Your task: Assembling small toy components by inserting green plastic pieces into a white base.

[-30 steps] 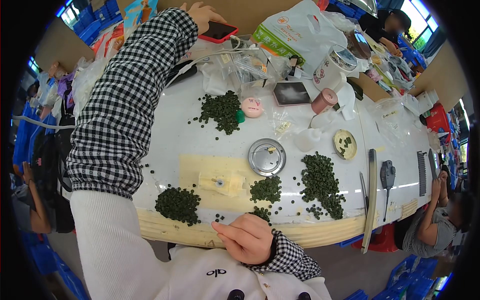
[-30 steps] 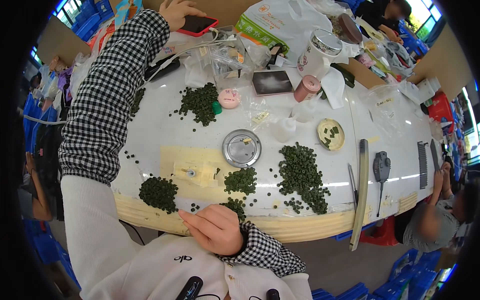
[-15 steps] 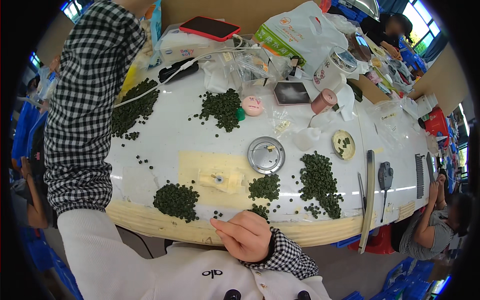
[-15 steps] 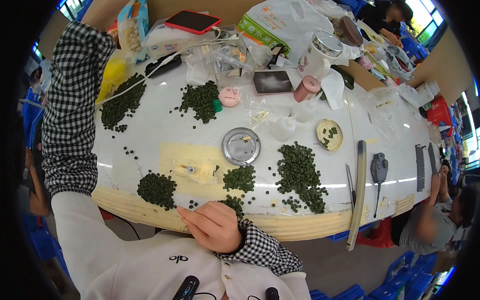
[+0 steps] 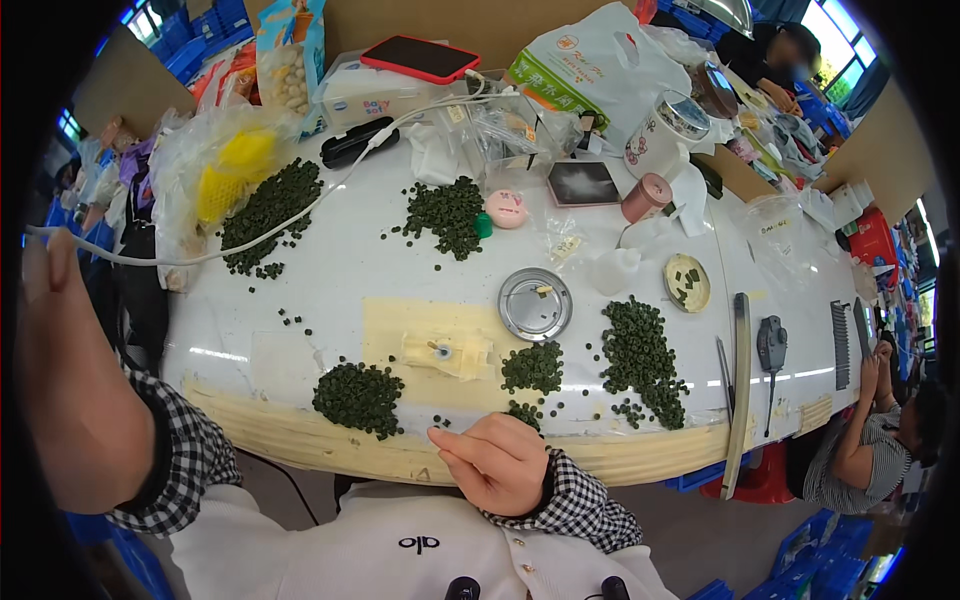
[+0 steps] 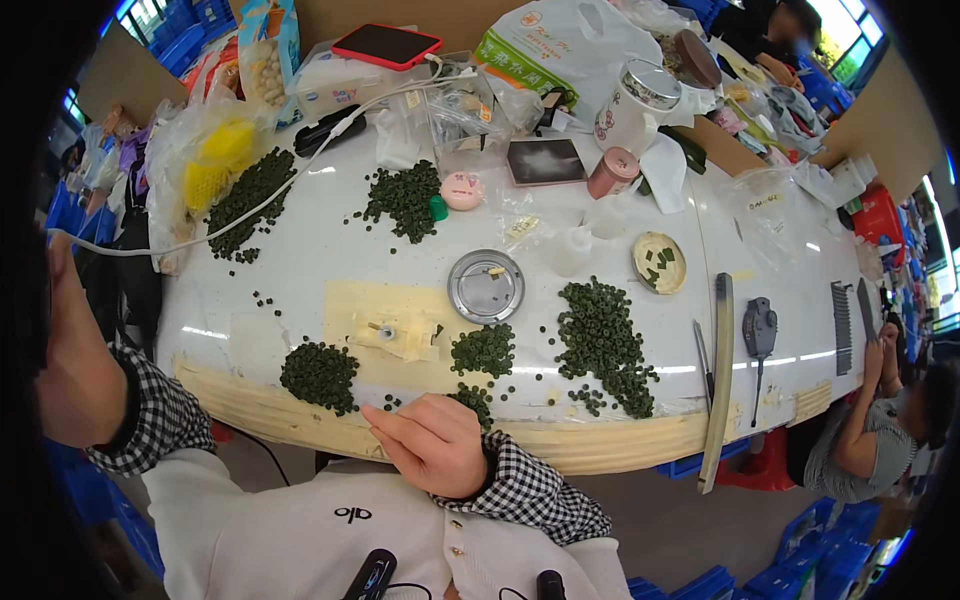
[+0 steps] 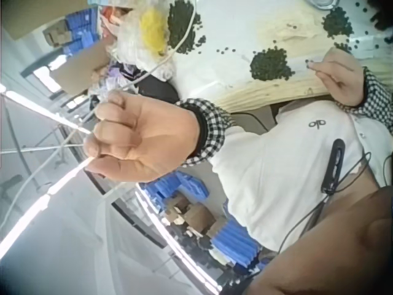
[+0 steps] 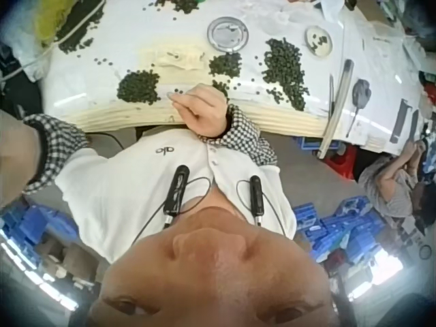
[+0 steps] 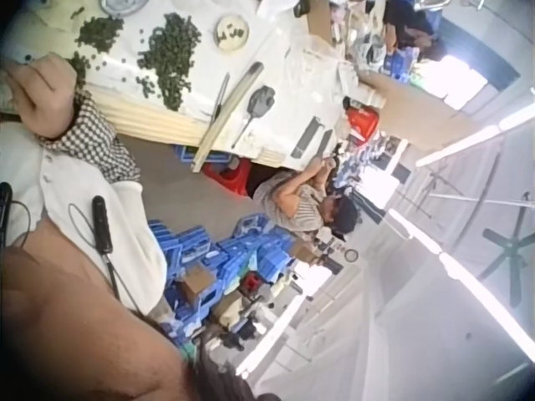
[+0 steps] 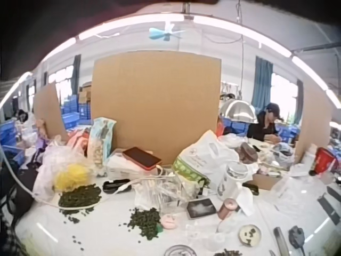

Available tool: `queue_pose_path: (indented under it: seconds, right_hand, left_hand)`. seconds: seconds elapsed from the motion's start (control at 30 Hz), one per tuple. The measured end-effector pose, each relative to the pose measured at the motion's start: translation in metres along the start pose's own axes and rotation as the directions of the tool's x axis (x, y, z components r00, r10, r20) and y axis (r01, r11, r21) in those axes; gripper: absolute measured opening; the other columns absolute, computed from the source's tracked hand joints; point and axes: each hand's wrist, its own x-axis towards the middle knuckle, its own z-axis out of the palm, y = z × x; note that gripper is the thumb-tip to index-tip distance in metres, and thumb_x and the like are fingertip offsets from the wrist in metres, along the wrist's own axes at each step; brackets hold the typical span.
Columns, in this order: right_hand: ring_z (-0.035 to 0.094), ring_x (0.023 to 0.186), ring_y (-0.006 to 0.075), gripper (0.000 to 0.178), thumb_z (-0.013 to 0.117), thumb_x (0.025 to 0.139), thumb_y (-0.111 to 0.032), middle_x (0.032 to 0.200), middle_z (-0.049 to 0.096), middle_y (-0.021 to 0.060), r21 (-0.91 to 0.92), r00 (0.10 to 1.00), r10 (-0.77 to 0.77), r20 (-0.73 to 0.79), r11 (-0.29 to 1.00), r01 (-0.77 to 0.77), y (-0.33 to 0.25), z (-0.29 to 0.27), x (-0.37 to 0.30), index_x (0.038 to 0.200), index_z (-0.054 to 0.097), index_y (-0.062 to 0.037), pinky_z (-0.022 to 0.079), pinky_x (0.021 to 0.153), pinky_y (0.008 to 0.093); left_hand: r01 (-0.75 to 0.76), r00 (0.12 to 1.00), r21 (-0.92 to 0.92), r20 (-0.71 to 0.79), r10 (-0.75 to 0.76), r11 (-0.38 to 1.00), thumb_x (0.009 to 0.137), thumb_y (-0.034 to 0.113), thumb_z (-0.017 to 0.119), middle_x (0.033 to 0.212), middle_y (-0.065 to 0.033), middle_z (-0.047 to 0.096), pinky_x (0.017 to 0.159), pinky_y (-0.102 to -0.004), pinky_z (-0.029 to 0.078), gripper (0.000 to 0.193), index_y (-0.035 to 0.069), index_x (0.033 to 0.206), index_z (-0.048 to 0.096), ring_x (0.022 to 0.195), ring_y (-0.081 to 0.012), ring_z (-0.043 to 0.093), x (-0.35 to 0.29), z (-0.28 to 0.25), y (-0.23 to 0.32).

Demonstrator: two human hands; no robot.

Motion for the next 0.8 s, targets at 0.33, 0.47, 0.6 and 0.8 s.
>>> queue_pose_path:
  seconds: [0.33, 0.47, 0.6, 0.8]
  right_hand:
    - [0.053, 0.054, 0.0195, 0.027, 0.074, 0.073, 0.003, 0.067, 0.057, 0.0057, -0.095, 0.999, 0.021, -0.037, 0.995, -0.024, 0.001, -0.001, 0.000, 0.099, 0.071, -0.0007, 0.041, 0.048, 0.0285]
    - [0.053, 0.053, 0.0195, 0.028, 0.074, 0.072, 0.003, 0.066, 0.057, 0.0053, -0.108, 0.999, 0.016, -0.044, 0.994, -0.020, 0.000, 0.002, 0.000, 0.099, 0.071, -0.0010, 0.041, 0.048, 0.0286]
    - [0.053, 0.053, 0.0191, 0.029, 0.074, 0.071, 0.003, 0.066, 0.057, 0.0048, -0.104, 1.000, 0.010, -0.023, 0.995, -0.013, -0.002, 0.002, 0.002, 0.099, 0.072, -0.0013, 0.040, 0.047, 0.0283]
    - [0.053, 0.053, 0.0190, 0.028, 0.074, 0.071, 0.004, 0.066, 0.057, 0.0048, -0.115, 1.000, 0.004, -0.029, 0.993, -0.007, -0.001, 0.004, 0.001, 0.099, 0.071, -0.0010, 0.040, 0.047, 0.0286]
  left_hand:
    - [-0.086, 0.879, 0.138, -0.456, 0.141, 0.987, 0.102, 0.021, 0.036, 0.053, 0.0054, 0.015, 0.061, -0.0288, 0.021, 0.030, 0.012, 0.074, 0.031, 0.054, -0.0083, 0.011, -0.077, 0.021, -0.093]
    - [0.001, 0.887, 0.279, -0.443, 0.128, 0.960, 0.099, 0.013, 0.041, 0.056, 0.0056, 0.017, 0.057, -0.0280, 0.021, 0.029, 0.010, 0.072, 0.033, 0.053, -0.0066, 0.014, -0.088, 0.018, -0.117]
    - [0.045, 0.863, 0.272, -0.495, 0.099, 0.961, 0.098, 0.010, 0.043, 0.056, 0.0061, 0.019, 0.055, -0.0267, 0.021, 0.028, 0.009, 0.071, 0.035, 0.052, -0.0058, 0.018, -0.092, 0.016, -0.124]
    - [0.093, 0.874, 0.264, -0.484, 0.048, 0.960, 0.098, 0.010, 0.043, 0.056, 0.0060, 0.021, 0.054, -0.0252, 0.020, 0.028, 0.007, 0.072, 0.036, 0.052, -0.0049, 0.019, -0.094, 0.015, -0.127]
